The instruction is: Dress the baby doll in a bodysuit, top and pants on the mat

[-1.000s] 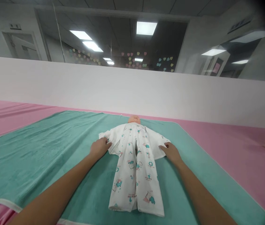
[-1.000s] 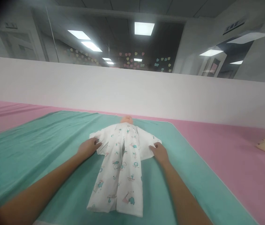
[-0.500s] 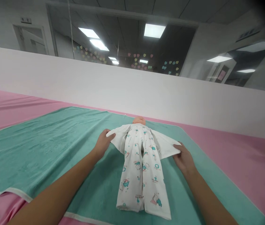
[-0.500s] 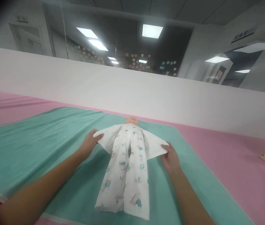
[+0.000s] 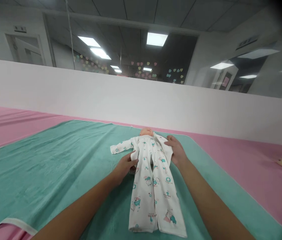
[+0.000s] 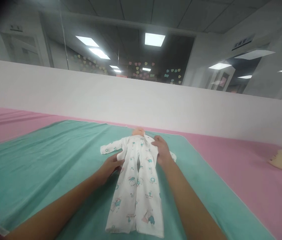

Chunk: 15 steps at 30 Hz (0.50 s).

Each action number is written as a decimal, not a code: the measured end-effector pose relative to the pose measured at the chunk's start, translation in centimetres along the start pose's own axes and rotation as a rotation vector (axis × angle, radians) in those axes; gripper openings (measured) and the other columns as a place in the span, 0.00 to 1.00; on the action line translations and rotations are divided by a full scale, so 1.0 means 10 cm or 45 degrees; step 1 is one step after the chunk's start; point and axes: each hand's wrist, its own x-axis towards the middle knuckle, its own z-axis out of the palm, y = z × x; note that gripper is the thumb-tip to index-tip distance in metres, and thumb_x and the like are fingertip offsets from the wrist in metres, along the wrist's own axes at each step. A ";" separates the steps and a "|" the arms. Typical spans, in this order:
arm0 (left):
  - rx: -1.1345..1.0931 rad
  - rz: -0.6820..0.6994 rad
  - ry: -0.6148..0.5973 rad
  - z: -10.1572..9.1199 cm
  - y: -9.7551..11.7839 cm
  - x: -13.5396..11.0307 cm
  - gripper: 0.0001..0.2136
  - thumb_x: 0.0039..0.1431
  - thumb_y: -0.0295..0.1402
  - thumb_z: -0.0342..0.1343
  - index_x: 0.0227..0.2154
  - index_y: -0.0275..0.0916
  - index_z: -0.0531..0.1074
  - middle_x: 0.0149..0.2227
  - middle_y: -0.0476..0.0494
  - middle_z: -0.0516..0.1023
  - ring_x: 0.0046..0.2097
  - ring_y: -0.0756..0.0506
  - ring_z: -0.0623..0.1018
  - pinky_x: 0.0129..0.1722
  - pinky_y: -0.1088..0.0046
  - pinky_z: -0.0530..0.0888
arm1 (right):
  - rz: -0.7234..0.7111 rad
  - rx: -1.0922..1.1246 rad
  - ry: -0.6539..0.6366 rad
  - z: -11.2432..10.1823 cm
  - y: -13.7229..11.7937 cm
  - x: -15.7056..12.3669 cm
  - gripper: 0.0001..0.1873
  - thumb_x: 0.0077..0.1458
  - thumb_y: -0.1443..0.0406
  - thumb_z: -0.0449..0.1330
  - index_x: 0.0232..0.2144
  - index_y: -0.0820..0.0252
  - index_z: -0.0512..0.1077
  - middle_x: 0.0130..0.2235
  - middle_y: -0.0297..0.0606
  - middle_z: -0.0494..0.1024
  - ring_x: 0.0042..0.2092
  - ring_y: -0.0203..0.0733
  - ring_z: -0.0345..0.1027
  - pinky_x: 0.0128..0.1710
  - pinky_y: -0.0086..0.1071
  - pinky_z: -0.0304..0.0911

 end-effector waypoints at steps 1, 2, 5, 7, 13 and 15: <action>-0.002 -0.012 0.000 0.00 0.01 0.00 0.17 0.50 0.36 0.55 0.43 0.38 0.68 0.26 0.50 0.68 0.26 0.52 0.65 0.26 0.75 0.61 | -0.024 -0.163 -0.036 0.12 0.01 -0.02 0.10 0.40 0.67 0.54 0.29 0.55 0.58 0.25 0.30 0.68 0.24 0.38 0.61 0.25 0.31 0.55; -0.009 -0.023 0.001 0.01 0.02 -0.01 0.16 0.49 0.36 0.55 0.43 0.38 0.69 0.26 0.51 0.68 0.26 0.52 0.64 0.26 0.76 0.61 | -0.053 -0.363 -0.071 0.23 0.03 -0.07 0.09 0.41 0.67 0.52 0.30 0.55 0.59 0.29 0.32 0.71 0.25 0.39 0.63 0.26 0.31 0.55; -0.033 -0.042 -0.009 0.03 0.04 -0.02 0.17 0.48 0.33 0.55 0.43 0.39 0.69 0.25 0.52 0.67 0.25 0.53 0.63 0.25 0.76 0.61 | -0.202 -1.057 -0.132 0.50 0.19 -0.29 0.10 0.45 0.70 0.49 0.32 0.54 0.64 0.36 0.35 0.76 0.33 0.43 0.67 0.33 0.33 0.56; -0.050 -0.030 -0.031 0.03 0.04 -0.03 0.17 0.47 0.31 0.55 0.43 0.40 0.68 0.27 0.52 0.68 0.25 0.53 0.64 0.26 0.77 0.62 | -0.273 -1.450 -0.219 0.61 0.29 -0.45 0.18 0.48 0.71 0.49 0.41 0.52 0.66 0.39 0.37 0.76 0.34 0.43 0.68 0.33 0.33 0.54; -0.039 0.013 -0.023 0.06 0.01 -0.02 0.09 0.47 0.32 0.55 0.34 0.38 0.70 0.24 0.53 0.67 0.24 0.54 0.63 0.24 0.78 0.61 | -0.368 -1.608 -0.412 0.64 0.29 -0.70 0.30 0.52 0.72 0.45 0.58 0.54 0.54 0.46 0.37 0.74 0.39 0.42 0.69 0.35 0.31 0.57; -0.057 -0.001 -0.007 0.07 0.00 -0.01 0.10 0.47 0.34 0.56 0.34 0.38 0.71 0.23 0.52 0.67 0.24 0.53 0.64 0.23 0.78 0.61 | -0.381 -1.460 -0.440 0.60 0.24 -0.73 0.28 0.53 0.72 0.45 0.55 0.51 0.58 0.44 0.34 0.75 0.39 0.41 0.69 0.37 0.31 0.58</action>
